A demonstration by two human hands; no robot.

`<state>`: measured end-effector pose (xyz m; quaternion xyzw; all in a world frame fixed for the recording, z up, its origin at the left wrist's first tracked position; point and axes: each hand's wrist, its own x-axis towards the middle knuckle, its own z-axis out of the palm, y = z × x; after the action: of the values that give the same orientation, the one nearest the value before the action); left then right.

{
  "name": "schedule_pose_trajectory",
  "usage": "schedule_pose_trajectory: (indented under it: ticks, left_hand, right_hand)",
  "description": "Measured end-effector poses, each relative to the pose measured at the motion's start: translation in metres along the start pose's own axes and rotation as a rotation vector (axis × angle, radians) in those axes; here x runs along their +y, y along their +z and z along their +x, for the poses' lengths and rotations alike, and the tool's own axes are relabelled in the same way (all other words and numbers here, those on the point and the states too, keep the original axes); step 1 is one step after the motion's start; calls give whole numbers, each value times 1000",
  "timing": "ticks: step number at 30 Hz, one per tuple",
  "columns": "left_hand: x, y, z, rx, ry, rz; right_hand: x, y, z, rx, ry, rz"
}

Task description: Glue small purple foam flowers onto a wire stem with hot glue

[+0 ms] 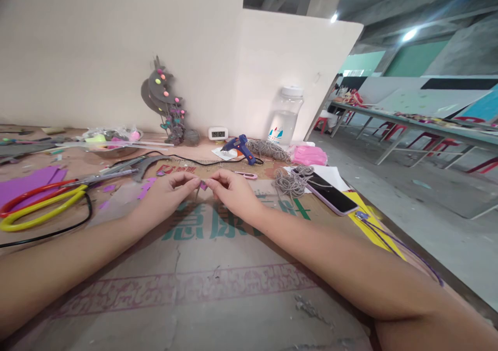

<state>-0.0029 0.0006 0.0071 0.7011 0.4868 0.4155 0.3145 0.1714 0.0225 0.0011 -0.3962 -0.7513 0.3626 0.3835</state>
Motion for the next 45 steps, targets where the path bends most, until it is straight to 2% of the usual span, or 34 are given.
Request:
schedule_pose_trajectory:
  ticks: [12, 17, 21, 34, 40, 45]
  left_hand:
    - [-6, 1, 3, 17, 53, -6]
    - [-9, 0, 4, 103, 25, -69]
    - [-10, -1, 4, 141, -10, -12]
    - [-11, 0, 7, 74, 25, -53]
    - [-3, 0, 2, -24, 50, -16]
    - [-1, 2, 1, -43, 52, 20]
  right_hand:
    - [2, 0, 1, 3, -3, 5]
    - [-1, -1, -1, 29, -11, -3]
    - [-4, 0, -1, 38, -4, 10]
    - [0, 0, -1, 12, -7, 24]
    - [-3, -1, -1, 72, 8, 6]
    - [-6, -1, 0, 98, 9, -19]
